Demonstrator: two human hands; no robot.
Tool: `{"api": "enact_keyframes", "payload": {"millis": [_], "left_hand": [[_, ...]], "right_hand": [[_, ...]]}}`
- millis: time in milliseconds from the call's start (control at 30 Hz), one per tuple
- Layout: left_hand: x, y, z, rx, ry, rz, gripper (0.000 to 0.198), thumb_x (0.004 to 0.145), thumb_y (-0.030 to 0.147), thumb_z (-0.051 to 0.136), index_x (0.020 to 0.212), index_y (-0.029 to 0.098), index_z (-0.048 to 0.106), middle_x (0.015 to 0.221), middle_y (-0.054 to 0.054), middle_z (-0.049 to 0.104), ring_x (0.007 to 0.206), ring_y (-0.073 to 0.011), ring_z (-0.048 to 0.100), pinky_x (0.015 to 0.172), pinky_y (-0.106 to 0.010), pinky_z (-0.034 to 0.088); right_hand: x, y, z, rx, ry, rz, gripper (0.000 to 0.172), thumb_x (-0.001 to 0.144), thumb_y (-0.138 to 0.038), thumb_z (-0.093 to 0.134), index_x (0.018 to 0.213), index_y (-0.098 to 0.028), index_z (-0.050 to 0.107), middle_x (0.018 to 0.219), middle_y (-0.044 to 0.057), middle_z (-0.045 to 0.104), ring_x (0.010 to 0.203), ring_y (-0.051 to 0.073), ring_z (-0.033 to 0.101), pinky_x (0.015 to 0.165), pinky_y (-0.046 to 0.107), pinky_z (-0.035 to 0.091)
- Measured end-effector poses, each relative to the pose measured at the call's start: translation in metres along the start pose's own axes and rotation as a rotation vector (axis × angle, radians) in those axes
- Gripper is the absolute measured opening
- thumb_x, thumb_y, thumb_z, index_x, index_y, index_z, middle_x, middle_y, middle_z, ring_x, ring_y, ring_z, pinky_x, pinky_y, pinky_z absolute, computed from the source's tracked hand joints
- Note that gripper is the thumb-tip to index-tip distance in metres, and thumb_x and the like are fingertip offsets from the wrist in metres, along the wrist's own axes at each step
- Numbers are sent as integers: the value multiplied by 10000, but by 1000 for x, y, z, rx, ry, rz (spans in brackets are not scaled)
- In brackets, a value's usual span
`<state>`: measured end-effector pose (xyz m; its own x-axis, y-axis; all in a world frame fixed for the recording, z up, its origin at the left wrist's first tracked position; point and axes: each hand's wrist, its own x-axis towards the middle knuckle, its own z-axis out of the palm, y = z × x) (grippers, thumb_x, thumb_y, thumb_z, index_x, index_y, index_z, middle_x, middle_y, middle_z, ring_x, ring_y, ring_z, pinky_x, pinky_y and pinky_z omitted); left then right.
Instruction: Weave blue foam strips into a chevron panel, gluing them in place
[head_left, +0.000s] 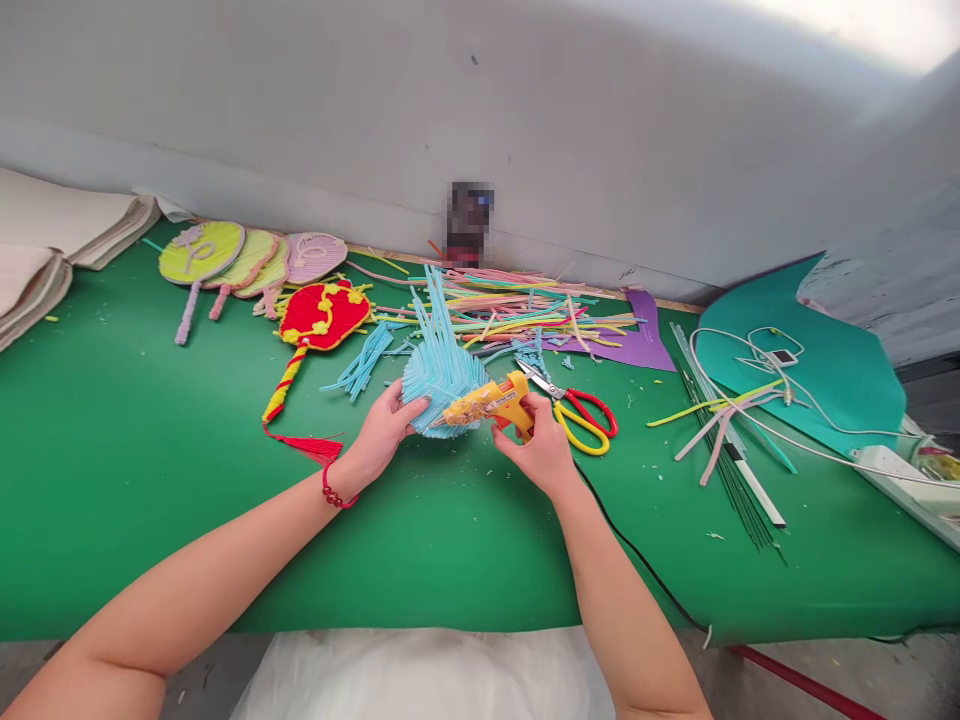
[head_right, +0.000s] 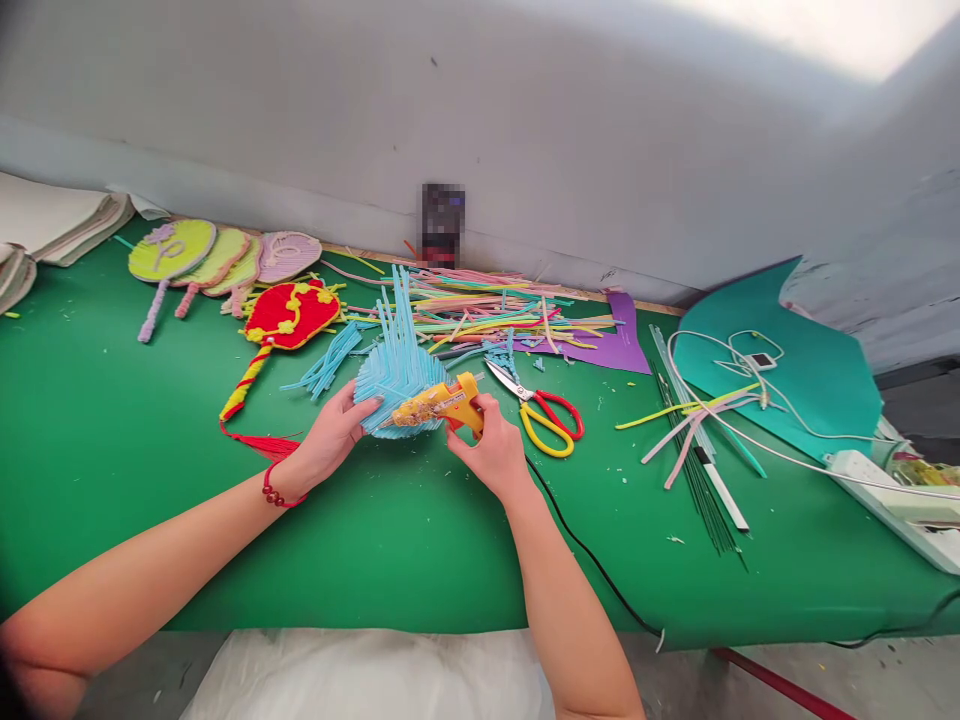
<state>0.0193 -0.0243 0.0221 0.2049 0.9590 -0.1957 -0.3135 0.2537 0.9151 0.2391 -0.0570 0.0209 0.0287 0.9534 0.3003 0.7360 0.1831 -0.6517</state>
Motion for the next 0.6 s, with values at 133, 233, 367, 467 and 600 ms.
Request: {"api": "enact_keyframes", "payload": {"millis": [133,233,367,467,600], "left_hand": [[1,0,0,-4,-3,-3,493,687,383,730,1114,206,560,1118,-62,645,900,-217,628,673,-290,516],[1,-1,-1,-3,-14,-1,495,699,380,727,1128,203,555,1129,-68,640,891,-208,630,667,-281,521],[1,-3,-3,8,-38,0,490,714,384,718,1145,218,553,1147,-61,635,898,-200,628,669,-270,517],[1,-3,-3,18,-47,2,460,723,386,713,1126,227,560,1154,-52,632,930,-199,618,696,-271,513],[0,-2,-3,27,-55,7,447,725,395,711,1113,230,565,1148,-51,635,942,-205,616,705,-276,511]], "right_hand": [[0,0,1,-3,-3,6,434,700,-409,633,1049,-218,460,921,59,638,581,156,594,537,303,499],[0,1,1,-11,-4,0,434,704,-411,632,1050,-213,462,938,69,638,627,172,618,541,302,503],[1,1,-1,-31,9,-5,426,706,-410,632,1047,-213,469,933,71,641,676,188,635,544,298,500],[2,2,-3,-48,17,1,411,712,-407,629,1040,-212,475,919,66,643,661,181,628,544,293,495],[2,1,-5,-45,18,-2,392,724,-420,619,1028,-212,484,906,57,639,607,159,604,524,285,487]]}}
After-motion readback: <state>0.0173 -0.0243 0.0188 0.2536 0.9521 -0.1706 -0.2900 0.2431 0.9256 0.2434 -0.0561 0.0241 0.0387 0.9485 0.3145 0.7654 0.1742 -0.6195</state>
